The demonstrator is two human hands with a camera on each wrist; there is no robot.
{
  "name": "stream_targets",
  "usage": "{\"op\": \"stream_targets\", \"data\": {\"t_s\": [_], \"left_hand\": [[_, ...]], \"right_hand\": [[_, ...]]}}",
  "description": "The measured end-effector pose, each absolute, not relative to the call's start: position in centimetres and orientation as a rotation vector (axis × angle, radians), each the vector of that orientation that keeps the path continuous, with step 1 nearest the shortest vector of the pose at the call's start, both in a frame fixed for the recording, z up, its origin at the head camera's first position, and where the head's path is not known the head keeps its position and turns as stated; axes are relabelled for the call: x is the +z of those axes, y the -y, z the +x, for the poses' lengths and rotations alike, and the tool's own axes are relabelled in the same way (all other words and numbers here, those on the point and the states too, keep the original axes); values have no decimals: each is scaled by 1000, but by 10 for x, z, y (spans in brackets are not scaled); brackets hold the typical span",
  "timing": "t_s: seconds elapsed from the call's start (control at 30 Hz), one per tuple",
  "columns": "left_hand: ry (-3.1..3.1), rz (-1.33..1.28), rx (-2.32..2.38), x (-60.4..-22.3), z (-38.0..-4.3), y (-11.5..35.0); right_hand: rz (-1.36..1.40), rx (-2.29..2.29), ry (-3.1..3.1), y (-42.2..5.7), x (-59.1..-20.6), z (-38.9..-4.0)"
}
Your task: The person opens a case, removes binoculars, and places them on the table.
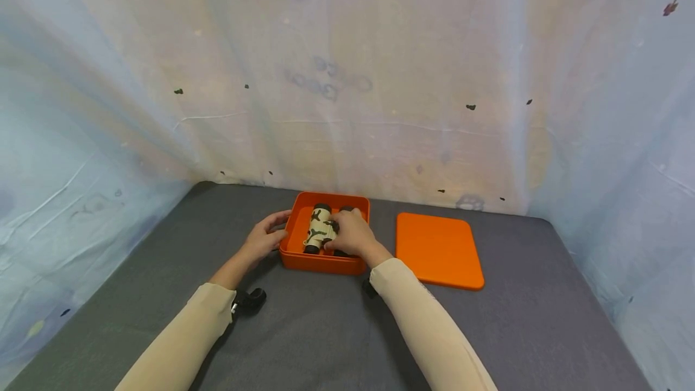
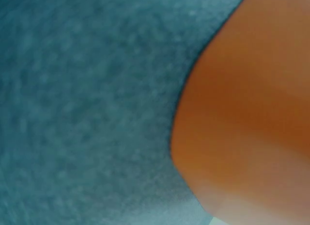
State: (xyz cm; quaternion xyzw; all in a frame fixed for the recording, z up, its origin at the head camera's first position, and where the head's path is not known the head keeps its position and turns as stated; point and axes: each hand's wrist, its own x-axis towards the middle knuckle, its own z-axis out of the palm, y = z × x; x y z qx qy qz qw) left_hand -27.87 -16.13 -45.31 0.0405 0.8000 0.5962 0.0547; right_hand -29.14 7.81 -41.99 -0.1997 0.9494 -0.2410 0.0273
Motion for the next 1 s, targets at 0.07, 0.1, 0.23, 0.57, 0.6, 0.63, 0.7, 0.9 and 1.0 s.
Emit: {"op": "stream_targets", "data": {"t_s": [0.07,0.1,0.23,0.57,0.6,0.63,0.7,0.9,1.0], "left_hand": [[-2420,116,1799,-450,-277,161],[-2420,117,1794,-445,-274,160],[-2419,117,1793,-436,-267,159],[-2431,132,1833,-452,-276,160],[-2431,129,1833,-452,-276,160],[-2430,126,1836,-452,-275,159],[-2428,123,1839,-452,-275,159],[-2435,105,1843,-452,-275,159],[-2432,108,1847,-453,-276,159]], "right_hand": [[-612,-772,-2933,-78,-419,-291],[-612,-786,-2934,-78,-419,-291],[-610,-823,-2933,-79,-419,-290],[-650,-913,-2905,-82,-414,-289],[-657,-917,-2905,-82,-414,-289],[-668,-923,-2907,-82,-413,-288],[-696,-925,-2913,-81,-412,-288],[-748,-937,-2916,-80,-405,-286],[-746,-938,-2916,-79,-401,-286]]}}
